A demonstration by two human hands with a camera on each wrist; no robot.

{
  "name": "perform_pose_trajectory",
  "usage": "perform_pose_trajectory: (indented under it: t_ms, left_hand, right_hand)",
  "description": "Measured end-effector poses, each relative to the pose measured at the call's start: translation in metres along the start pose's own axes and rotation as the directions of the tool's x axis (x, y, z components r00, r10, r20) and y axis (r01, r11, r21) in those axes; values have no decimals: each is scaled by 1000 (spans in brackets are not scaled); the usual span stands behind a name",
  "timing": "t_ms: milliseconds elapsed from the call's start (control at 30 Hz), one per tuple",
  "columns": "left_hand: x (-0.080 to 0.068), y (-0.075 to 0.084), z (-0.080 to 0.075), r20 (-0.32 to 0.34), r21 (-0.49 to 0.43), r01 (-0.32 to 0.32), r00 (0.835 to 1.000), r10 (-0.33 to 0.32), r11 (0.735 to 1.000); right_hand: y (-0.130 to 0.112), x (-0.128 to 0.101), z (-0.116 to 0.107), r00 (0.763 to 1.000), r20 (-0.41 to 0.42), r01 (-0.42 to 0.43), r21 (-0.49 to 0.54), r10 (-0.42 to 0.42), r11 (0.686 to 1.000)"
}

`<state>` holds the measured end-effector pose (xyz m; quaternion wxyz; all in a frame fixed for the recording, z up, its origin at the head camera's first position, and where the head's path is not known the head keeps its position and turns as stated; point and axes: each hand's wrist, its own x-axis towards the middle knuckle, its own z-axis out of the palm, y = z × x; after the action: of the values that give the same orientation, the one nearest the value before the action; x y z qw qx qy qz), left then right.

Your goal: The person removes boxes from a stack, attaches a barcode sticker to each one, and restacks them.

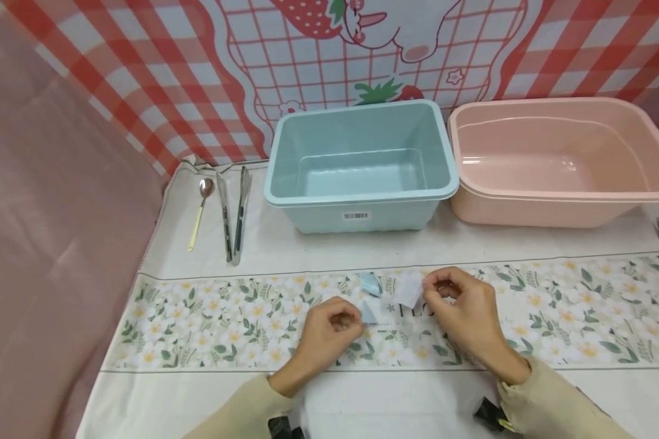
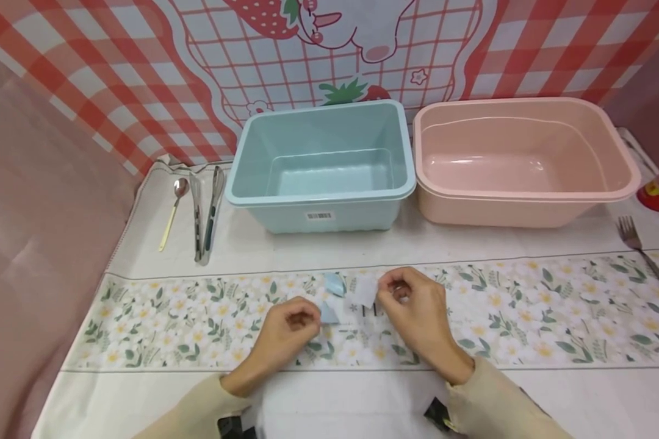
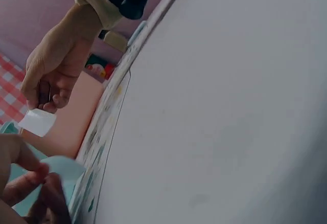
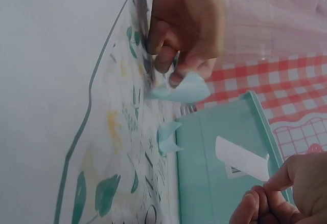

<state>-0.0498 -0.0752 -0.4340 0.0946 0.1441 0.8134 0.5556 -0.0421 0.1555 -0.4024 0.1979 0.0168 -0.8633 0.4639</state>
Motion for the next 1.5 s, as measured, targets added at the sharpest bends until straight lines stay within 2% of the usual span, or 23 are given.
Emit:
perform_pose_trajectory:
  t_ms: [100,233,300,367,467,533,633,733,833,1033,1367,1500]
  left_hand:
    - [2,0,-2,-15,137,-35,999,37,990]
    - [5,2,-8,-42,285,-31,998,45,958]
    - [7,5,-11,-76,325,-29,995,57,945]
    - [11,9,-11,-123,320,-51,988,95,946]
    - [15,23,-7,-147,245,-124,976,163,962]
    - [17,37,-1,-123,170,-172,973,194,970]
    - [19,56,12,-75,87,-190,978,197,978]
    - [23,65,25,-75,57,-168,982,172,984]
    - [26,67,33,-109,35,-143,983,146,989]
    - [27,66,36,-154,-12,-89,984,86,996]
    - [27,62,34,-120,-129,13,992,-28,992]
    - [27,61,33,-85,-228,71,992,-93,971]
  right_hand:
    - [1,-1,0,1000,-1,10,-3,-10,1000]
    - [0,-1,0,999,-1,34,-17,-34,999]
    - [0,0,0,999,-5,45,-20,-45,999]
    - [0,0,0,998,-14,61,-25,-62,998]
    - [0,0,1,995,-35,93,-36,-95,995]
    - [0,0,2,991,-49,121,-46,-124,992]
    - [-2,-1,4,986,-60,152,-55,-156,987]
    - [-6,-3,6,983,-61,171,-47,-173,984]
    - [-10,-6,7,978,-56,198,-26,-199,980]
    - [-13,-7,7,964,-51,263,10,-263,965]
    - [-11,-7,8,930,-28,366,9,-365,931]
    - [-11,-9,9,923,-14,385,35,-384,922]
